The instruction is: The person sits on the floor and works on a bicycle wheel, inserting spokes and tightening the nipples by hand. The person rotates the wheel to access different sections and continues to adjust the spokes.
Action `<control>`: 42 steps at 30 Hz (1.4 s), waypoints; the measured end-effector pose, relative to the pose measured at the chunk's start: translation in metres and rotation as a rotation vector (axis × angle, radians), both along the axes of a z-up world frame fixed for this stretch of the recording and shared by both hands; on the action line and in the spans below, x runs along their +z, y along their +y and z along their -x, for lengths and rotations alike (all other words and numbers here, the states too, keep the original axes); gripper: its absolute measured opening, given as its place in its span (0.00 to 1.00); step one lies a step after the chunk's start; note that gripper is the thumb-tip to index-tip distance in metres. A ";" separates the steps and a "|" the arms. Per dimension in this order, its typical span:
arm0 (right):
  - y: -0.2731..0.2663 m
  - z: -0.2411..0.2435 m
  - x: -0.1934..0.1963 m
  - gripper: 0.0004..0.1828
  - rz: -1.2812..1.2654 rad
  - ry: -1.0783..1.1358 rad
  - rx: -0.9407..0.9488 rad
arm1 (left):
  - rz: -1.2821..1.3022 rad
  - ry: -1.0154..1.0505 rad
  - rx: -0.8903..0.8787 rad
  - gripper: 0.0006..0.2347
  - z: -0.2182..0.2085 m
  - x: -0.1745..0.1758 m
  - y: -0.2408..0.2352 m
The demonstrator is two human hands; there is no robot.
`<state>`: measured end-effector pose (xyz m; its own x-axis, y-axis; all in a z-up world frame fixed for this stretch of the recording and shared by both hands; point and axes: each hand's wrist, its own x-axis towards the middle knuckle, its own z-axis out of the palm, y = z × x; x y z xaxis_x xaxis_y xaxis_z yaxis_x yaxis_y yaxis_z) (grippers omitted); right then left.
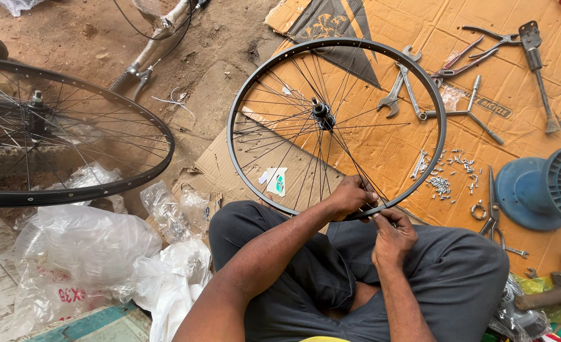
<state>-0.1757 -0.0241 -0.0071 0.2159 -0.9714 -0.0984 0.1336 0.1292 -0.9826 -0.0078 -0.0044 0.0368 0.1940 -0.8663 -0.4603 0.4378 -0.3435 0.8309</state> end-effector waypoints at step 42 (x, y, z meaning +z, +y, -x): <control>-0.019 0.007 0.009 0.06 -0.117 0.020 0.271 | 0.106 -0.741 -0.382 0.10 -0.015 -0.016 -0.005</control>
